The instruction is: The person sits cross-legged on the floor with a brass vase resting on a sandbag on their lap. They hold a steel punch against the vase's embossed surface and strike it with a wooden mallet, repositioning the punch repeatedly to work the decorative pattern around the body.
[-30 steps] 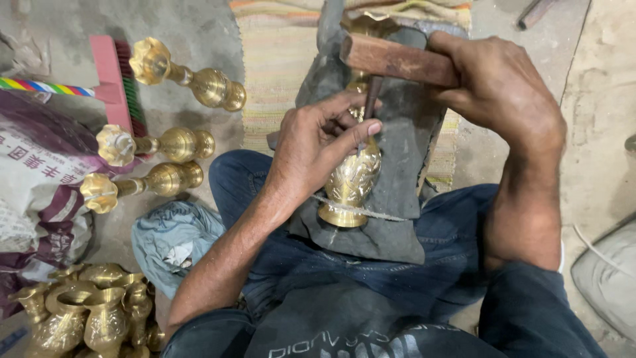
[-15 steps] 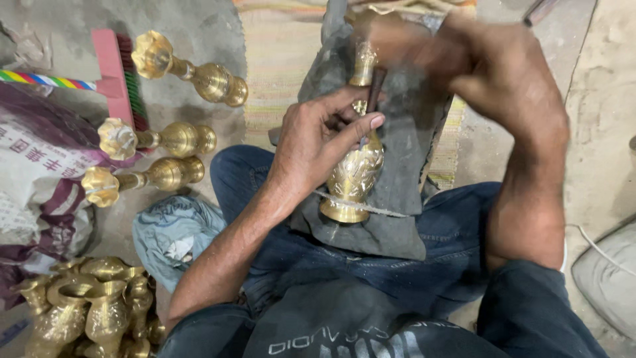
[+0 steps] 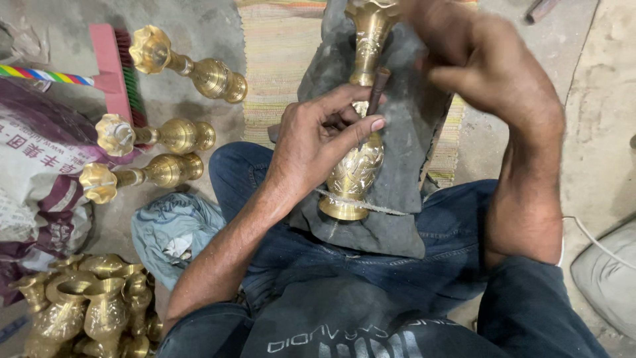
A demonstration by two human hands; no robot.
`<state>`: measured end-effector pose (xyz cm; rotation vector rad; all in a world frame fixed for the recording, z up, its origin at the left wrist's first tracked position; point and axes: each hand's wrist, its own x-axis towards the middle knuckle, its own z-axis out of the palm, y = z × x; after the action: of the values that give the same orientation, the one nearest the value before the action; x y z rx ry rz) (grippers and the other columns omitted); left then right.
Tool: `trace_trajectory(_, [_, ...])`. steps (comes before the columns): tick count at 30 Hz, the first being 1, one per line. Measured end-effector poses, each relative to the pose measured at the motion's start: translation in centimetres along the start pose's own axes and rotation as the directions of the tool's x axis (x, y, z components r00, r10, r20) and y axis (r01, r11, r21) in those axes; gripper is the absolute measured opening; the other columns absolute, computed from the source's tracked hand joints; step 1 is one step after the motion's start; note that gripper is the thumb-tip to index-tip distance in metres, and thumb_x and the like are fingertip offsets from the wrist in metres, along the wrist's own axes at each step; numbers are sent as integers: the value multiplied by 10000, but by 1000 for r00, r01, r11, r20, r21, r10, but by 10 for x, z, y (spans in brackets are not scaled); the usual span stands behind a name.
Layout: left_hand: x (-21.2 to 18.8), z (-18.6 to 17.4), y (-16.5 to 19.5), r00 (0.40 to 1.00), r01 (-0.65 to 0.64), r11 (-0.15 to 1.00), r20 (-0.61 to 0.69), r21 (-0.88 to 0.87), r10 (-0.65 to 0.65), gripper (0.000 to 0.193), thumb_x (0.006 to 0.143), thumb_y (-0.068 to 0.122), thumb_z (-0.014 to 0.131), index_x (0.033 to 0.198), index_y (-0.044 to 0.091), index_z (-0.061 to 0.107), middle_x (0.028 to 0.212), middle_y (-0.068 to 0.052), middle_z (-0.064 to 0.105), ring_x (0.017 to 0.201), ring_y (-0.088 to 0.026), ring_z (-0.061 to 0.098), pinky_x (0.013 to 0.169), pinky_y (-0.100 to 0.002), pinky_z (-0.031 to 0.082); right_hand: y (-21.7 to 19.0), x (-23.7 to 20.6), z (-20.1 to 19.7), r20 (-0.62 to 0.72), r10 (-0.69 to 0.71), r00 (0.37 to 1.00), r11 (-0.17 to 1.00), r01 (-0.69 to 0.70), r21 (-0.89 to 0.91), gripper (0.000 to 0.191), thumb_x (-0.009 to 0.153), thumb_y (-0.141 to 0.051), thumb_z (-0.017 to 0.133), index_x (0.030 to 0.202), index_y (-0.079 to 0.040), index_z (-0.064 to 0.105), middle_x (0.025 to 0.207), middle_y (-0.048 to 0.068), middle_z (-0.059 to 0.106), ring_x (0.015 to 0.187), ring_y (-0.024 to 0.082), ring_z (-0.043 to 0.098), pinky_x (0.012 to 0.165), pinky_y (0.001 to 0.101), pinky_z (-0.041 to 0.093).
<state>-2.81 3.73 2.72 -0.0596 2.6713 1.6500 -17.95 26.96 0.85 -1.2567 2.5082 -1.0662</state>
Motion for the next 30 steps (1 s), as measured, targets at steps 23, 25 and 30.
trace_trajectory(23, [-3,-1,0,1000,15,991,20,-135,-12,330,971,202,791,1267,78,715,859,11,763,817,-49,742,714,-221,631,-20,6,-1,-43,82,996,997,-82,0,364,826,10,787,1150,7,623,873,169,632,850,392,655,697,429,498])
trace_trajectory(25, [-4,-2,0,1000,11,985,24,-173,-7,348,990,205,765,1313,96,697,849,5,759,821,-55,744,714,-227,640,-23,7,-1,-44,146,988,912,-117,393,405,896,-22,748,1264,-22,578,958,144,606,896,408,635,766,407,520])
trace_trajectory(30, [-2,-2,1,996,85,988,29,-130,-82,347,976,213,756,1308,123,705,815,0,746,758,-49,735,654,-225,658,-23,3,-1,-105,158,982,987,-159,-3,279,834,-10,811,1053,16,638,747,171,605,699,329,620,613,419,465])
